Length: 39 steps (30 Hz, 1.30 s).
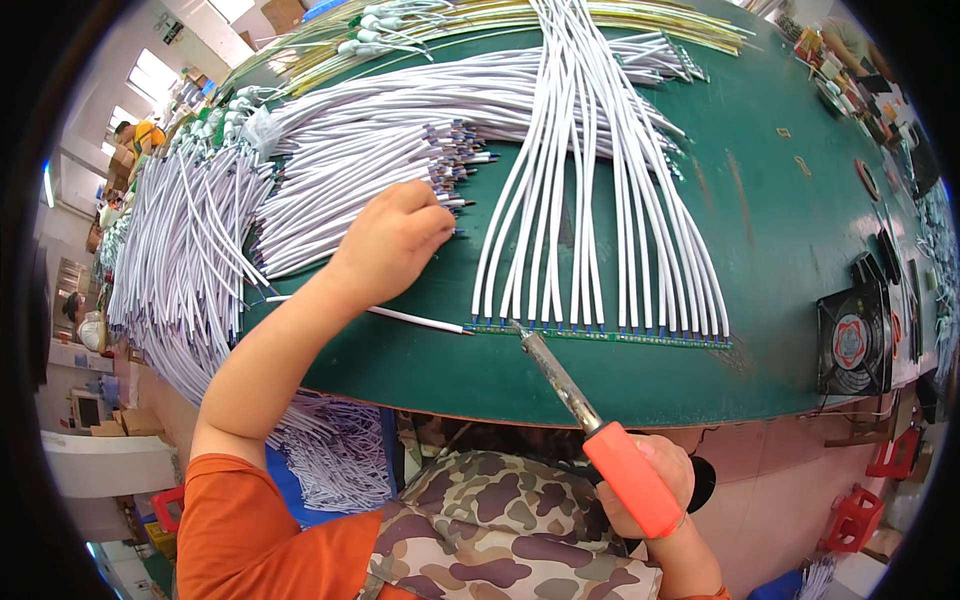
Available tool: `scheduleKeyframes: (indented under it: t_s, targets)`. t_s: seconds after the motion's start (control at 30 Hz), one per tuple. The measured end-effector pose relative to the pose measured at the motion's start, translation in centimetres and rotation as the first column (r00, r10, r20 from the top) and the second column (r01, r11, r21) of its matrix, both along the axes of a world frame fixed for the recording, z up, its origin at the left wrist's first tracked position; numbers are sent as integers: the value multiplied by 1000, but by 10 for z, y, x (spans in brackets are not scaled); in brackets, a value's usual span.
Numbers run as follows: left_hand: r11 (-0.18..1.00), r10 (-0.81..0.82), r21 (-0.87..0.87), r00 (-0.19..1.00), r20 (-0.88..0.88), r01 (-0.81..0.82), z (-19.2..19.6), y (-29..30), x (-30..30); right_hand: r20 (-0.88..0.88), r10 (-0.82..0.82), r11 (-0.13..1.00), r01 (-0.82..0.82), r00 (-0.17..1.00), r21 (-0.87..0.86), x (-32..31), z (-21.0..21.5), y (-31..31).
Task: The person solders wires onto a circuit board strip using a soldering gun, rearranges and aligns wires along another circuit board strip by hand, and solders the wires onto the strip using the soldering gun.
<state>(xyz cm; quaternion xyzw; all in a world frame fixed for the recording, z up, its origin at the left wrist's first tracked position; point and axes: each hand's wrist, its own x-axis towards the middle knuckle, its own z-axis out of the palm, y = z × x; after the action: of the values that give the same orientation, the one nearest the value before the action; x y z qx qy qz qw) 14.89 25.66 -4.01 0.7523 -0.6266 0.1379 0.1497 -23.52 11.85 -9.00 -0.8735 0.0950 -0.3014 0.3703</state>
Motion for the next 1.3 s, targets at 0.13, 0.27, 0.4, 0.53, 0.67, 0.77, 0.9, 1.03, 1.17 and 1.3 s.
scheduleKeyframes:
  t_s: [0.13, 0.27, 0.4, 0.53, 0.67, 0.77, 0.9, 1.03, 1.17, 1.3]
  targets:
    - [986, -117, -139, 968, -222, 87, 24, 12, 2, -180, -15, 999, 5, 984, -53, -1, 16, -5]
    - [943, -331, -57, 901, -280, 329, 52, 18, -39, -58, -38, 999, 36, 998, -35, -8, 8, -10]
    - [895, -406, 24, 834, -374, 446, 15, 32, -47, -7, -44, 999, 44, 999, -5, -4, 5, -9]
    - [919, -352, -8, 810, -468, 395, 11, 36, -59, -18, -25, 997, 27, 1000, 68, -4, 5, -3]
    - [958, -232, -9, 755, -613, 288, 13, 39, -67, 12, -2, 999, 1, 1000, 49, -5, 0, -7]
    - [976, -161, 22, 791, -591, 215, 10, 40, -74, -70, 176, 981, -181, 982, -73, -12, -7, -16]
    - [980, -189, -12, 905, -380, 200, -3, 43, -76, -84, 200, 980, -199, 976, 9, -10, -10, -17]
    - [961, -276, -110, 901, -335, 253, -10, 40, -73, -95, 166, 978, -151, 982, 147, -11, -18, -14]
    - [949, -306, -140, 932, -195, 282, -16, 39, -70, -93, 161, 987, -159, 983, 37, 2, -12, -11]
    - [952, -301, -122, 933, -199, 281, -18, 38, -68, 3, 55, 998, -56, 998, 8, 16, -10, -3]
